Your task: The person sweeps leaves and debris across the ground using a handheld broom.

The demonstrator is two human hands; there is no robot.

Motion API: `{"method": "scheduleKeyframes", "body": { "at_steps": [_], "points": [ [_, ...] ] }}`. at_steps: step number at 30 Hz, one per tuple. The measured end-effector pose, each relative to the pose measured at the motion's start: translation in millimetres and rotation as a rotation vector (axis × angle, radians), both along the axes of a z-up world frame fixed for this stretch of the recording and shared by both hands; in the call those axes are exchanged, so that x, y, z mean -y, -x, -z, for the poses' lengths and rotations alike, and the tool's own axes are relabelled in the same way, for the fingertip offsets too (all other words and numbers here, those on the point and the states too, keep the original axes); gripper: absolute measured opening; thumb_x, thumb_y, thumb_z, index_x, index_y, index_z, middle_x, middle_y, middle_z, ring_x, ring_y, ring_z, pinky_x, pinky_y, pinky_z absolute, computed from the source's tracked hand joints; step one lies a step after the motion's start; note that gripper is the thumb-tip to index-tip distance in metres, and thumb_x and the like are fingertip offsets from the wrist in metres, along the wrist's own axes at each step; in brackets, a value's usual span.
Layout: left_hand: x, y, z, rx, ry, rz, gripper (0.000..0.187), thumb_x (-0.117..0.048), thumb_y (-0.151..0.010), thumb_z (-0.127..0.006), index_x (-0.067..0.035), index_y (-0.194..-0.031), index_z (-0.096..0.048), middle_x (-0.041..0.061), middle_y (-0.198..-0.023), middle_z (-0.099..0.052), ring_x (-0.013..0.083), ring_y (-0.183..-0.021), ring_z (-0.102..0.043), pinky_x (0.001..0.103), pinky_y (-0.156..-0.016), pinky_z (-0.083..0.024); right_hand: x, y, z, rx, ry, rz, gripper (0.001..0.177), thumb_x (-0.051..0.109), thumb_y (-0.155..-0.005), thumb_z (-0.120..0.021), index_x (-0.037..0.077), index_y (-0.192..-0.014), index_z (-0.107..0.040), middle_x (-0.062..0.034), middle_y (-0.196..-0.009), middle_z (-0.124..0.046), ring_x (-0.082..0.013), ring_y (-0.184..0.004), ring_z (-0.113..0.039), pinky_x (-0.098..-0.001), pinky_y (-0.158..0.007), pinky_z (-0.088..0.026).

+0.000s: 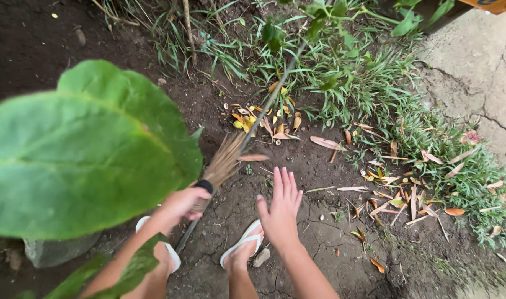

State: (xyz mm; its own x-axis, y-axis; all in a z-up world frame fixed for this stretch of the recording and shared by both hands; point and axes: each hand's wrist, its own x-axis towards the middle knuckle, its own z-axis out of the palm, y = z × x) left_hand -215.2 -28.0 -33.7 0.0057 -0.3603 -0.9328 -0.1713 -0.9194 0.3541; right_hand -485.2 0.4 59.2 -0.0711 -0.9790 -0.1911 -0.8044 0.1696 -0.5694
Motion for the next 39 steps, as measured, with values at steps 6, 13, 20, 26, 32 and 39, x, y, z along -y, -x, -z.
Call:
{"method": "scheduleKeyframes", "body": {
  "at_steps": [6,13,20,26,32,39],
  "points": [
    [10,-87,-17,0.034,0.154,-0.283,0.025,-0.019,-0.081,-0.069,-0.008,-0.100,-0.056,0.010,-0.066,-0.065,0.0236,-0.048,-0.060,0.032,-0.036,-0.041,2,9,-8,0.003,0.000,-0.005,0.083,0.028,-0.087,-0.065,0.009,-0.158,-0.025,-0.0158,-0.164,-0.026,-0.0354,-0.154,-0.015,-0.0625,-0.120,-0.008],
    [47,12,54,0.204,0.208,-0.146,0.030,-0.018,-0.085,-0.073,0.002,-0.106,-0.065,0.016,-0.071,-0.069,0.0255,-0.052,-0.068,0.034,-0.040,-0.049,9,9,-9,-0.018,-0.001,-0.001,0.082,0.027,-0.088,-0.064,0.010,-0.158,-0.027,-0.0152,-0.164,-0.025,-0.0353,-0.154,-0.016,-0.0631,-0.120,-0.008],
    [44,-38,-1,-0.226,0.085,-0.199,0.045,-0.020,-0.078,-0.072,-0.010,-0.121,-0.064,0.009,-0.088,-0.072,0.0196,-0.062,-0.067,0.032,-0.051,-0.052,23,23,-6,-0.020,0.009,0.021,0.080,0.026,-0.088,-0.066,0.009,-0.157,-0.029,-0.0155,-0.165,-0.025,-0.0371,-0.154,-0.016,-0.0650,-0.119,-0.011],
    [80,-69,10,0.016,0.219,-0.239,0.043,-0.019,-0.080,-0.071,-0.007,-0.119,-0.061,0.008,-0.080,-0.065,0.0252,-0.058,-0.066,0.035,-0.047,-0.051,46,20,-2,-0.006,-0.007,0.069,0.080,0.025,-0.087,-0.067,0.010,-0.157,-0.030,-0.0159,-0.164,-0.025,-0.0365,-0.154,-0.017,-0.0654,-0.118,-0.011],
    [108,41,38,0.028,0.130,0.042,0.041,-0.017,-0.078,-0.075,-0.004,-0.115,-0.063,0.011,-0.080,-0.071,0.0233,-0.056,-0.066,0.031,-0.045,-0.052,55,26,0,-0.011,-0.009,0.101,0.080,0.025,-0.087,-0.066,0.010,-0.156,-0.030,-0.0157,-0.164,-0.025,-0.0369,-0.154,-0.017,-0.0654,-0.118,-0.011],
    [93,-53,-14,-0.241,0.126,-0.205,0.045,-0.016,-0.080,-0.068,-0.007,-0.124,-0.064,0.010,-0.080,-0.068,0.0209,-0.052,-0.062,0.031,-0.039,-0.042,64,42,1,-0.064,-0.061,0.133,0.080,0.027,-0.088,-0.066,0.012,-0.156,-0.029,-0.0139,-0.164,-0.024,-0.0355,-0.154,-0.016,-0.0653,-0.119,-0.010]
  ]
}}
